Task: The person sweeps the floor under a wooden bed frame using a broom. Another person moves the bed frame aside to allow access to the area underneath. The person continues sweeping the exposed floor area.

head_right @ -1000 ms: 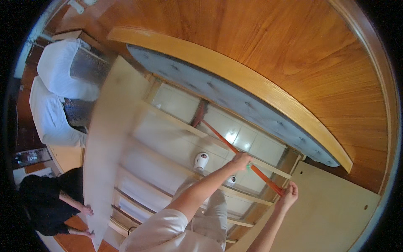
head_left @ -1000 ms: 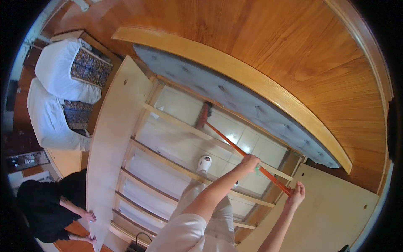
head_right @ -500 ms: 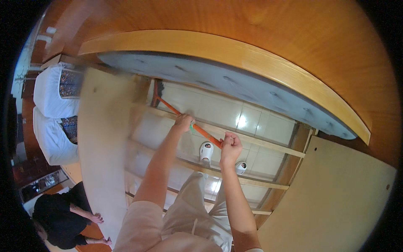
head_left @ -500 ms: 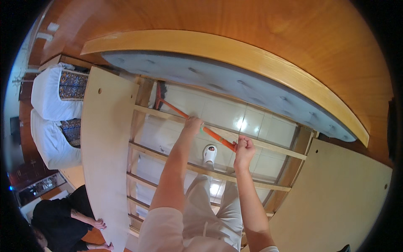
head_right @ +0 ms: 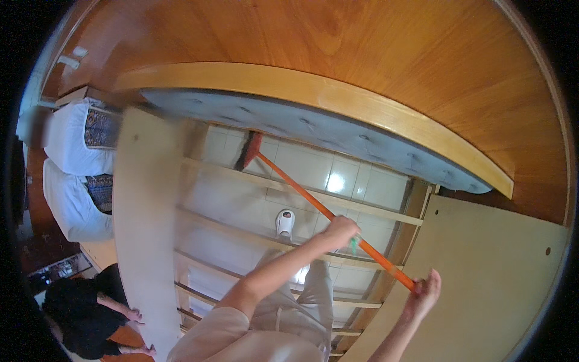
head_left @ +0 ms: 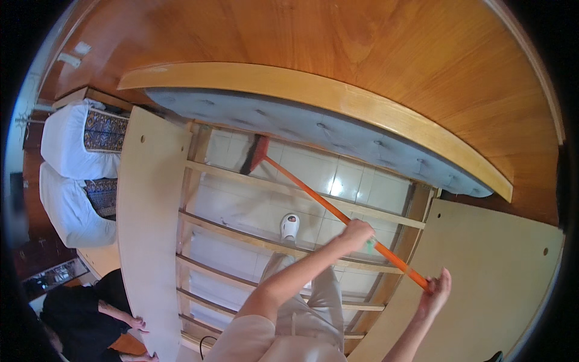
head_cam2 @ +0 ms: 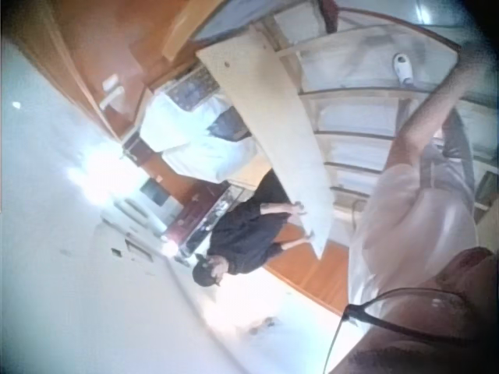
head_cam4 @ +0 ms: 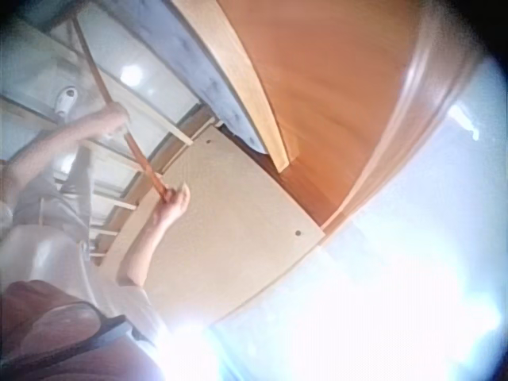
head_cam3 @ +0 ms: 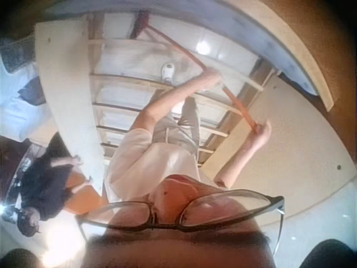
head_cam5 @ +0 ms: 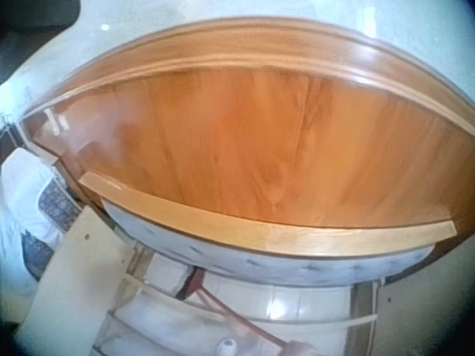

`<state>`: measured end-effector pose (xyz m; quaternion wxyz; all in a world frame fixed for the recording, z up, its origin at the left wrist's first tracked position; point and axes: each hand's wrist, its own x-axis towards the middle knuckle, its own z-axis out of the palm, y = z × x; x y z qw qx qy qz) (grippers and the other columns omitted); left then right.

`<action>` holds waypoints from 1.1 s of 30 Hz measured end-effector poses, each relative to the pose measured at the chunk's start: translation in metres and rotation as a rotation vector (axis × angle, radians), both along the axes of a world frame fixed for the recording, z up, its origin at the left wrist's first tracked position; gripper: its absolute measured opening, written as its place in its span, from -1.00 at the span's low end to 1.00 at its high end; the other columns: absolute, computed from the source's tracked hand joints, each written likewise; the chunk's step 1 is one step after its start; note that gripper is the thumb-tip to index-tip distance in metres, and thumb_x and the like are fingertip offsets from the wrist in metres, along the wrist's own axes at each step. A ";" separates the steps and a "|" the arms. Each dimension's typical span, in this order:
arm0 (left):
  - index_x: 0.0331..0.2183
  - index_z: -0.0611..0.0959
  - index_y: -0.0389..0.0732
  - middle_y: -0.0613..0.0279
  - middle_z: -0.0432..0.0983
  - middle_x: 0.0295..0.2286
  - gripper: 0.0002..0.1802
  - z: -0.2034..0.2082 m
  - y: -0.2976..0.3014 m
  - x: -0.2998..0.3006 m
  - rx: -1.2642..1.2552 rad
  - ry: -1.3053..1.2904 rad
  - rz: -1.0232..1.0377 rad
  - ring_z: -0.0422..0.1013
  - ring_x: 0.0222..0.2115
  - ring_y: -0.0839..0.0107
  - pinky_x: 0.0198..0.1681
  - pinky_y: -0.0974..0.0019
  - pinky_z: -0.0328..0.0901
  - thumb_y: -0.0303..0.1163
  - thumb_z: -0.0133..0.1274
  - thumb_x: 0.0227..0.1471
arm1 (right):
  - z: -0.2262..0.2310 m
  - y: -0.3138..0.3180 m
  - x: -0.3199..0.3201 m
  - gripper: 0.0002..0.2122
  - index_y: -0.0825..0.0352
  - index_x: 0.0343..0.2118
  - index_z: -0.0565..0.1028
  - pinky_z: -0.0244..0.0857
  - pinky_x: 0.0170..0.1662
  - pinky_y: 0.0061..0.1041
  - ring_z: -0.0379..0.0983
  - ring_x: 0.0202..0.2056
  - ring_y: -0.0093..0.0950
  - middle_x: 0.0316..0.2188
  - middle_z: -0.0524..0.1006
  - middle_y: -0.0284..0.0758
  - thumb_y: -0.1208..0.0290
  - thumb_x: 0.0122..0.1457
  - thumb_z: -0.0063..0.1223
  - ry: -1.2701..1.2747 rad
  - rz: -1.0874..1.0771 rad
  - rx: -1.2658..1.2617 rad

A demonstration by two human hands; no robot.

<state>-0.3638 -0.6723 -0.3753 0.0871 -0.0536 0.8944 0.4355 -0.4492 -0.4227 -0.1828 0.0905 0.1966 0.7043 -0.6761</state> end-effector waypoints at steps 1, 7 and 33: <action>-0.57 0.65 -0.11 0.07 0.58 -0.50 -0.94 0.022 0.015 -0.003 0.040 0.025 0.014 0.54 -0.36 0.01 -0.30 -0.04 0.40 -0.46 0.21 -0.25 | 0.024 0.012 -0.003 -0.82 0.29 -0.10 0.47 0.36 -0.32 -0.53 0.13 -0.62 -0.71 -0.60 0.26 -0.53 0.35 0.32 0.05 0.039 -0.011 0.044; -0.53 0.67 -0.17 0.01 0.59 -0.48 -0.89 0.105 0.050 0.003 0.118 0.088 0.007 0.54 -0.33 -0.01 -0.26 -0.02 0.41 -0.54 0.21 -0.28 | 0.114 0.053 0.013 -0.84 0.30 -0.08 0.44 0.26 -0.34 -0.58 0.08 -0.62 -0.72 -0.64 0.18 -0.53 0.42 0.34 -0.02 0.164 0.094 -0.039; -0.59 0.61 -0.18 0.11 0.56 -0.52 -0.83 0.284 0.276 0.006 0.063 0.614 0.046 0.52 -0.39 0.05 -0.32 0.05 0.39 -0.58 0.23 -0.40 | 0.260 0.237 0.003 -0.77 0.26 -0.37 0.33 0.13 -0.42 -0.57 0.14 -0.63 -0.61 -0.67 0.19 -0.54 0.21 0.32 -0.08 0.755 0.905 -1.039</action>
